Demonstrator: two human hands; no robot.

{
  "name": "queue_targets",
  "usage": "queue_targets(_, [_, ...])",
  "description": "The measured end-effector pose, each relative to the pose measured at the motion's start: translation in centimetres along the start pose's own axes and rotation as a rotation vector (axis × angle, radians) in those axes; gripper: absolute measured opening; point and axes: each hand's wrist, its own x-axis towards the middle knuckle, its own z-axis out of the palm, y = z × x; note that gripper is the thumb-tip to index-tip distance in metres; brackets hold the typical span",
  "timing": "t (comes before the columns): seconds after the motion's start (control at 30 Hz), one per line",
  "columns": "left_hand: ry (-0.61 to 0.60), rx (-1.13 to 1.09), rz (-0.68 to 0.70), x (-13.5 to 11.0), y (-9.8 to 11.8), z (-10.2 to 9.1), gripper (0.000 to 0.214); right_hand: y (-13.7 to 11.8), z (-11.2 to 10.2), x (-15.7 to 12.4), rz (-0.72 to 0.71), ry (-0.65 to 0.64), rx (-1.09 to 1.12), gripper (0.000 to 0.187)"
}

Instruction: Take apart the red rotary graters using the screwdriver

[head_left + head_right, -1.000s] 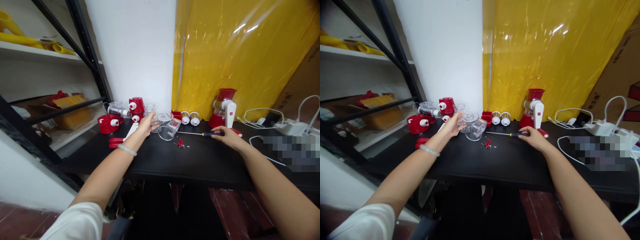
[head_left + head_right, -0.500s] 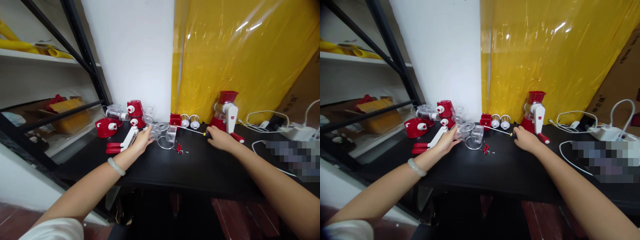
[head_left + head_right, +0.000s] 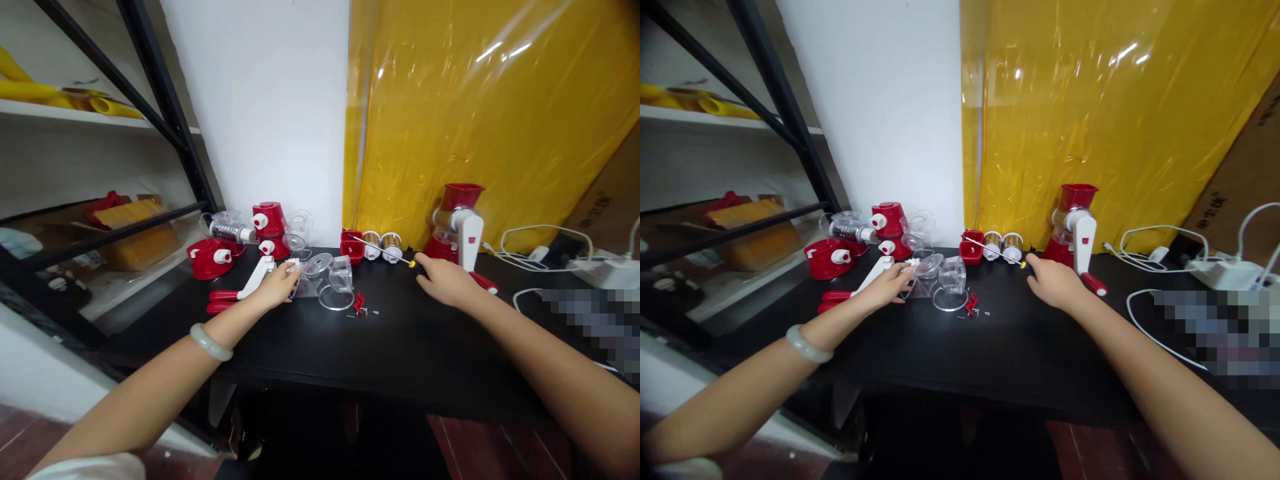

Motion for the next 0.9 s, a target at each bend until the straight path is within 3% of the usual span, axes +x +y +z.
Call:
queue_targets(0.07, [-0.018,0.17,0.129,-0.2,0.5,-1.0,0.051,0.1,0.3,-0.3,-0.012,0.045,0.012,0.015])
queue_targets(0.17, [0.103,0.4,0.466,-1.0,2.6,-2.5,0.054,0.6,1.1,-0.8,-0.055,0.102,0.018,0.012])
queue_targets(0.2, [0.09,0.426,0.567,-1.3,3.6,-2.8,0.058,0.8,1.3,-1.0,-0.069,0.116,0.006,0.012])
queue_targets(0.23, [0.048,0.451,0.657,-1.5,4.6,-2.9,0.061,1.0,1.5,-1.1,-0.08,0.129,-0.01,0.012])
queue_targets(0.3, [-0.174,0.588,0.781,-1.4,6.7,-2.7,0.076,1.3,1.6,-1.4,-0.099,0.163,-0.046,0.012])
queue_targets(0.43, [-0.464,0.802,0.81,0.9,9.4,-0.9,0.117,1.8,1.0,-2.0,-0.13,0.248,-0.14,0.014])
queue_targets(0.53, [-0.603,0.845,0.782,2.8,10.0,0.1,0.107,2.3,0.4,-2.5,-0.178,0.279,-0.21,0.013])
queue_targets(0.67, [-0.621,0.836,0.746,3.5,9.7,0.5,0.079,3.1,0.2,-2.9,-0.287,0.28,-0.243,0.012])
queue_targets(0.9, [-0.612,0.8,0.789,3.3,9.5,0.6,0.074,2.9,0.5,-2.8,-0.32,0.32,-0.288,0.009])
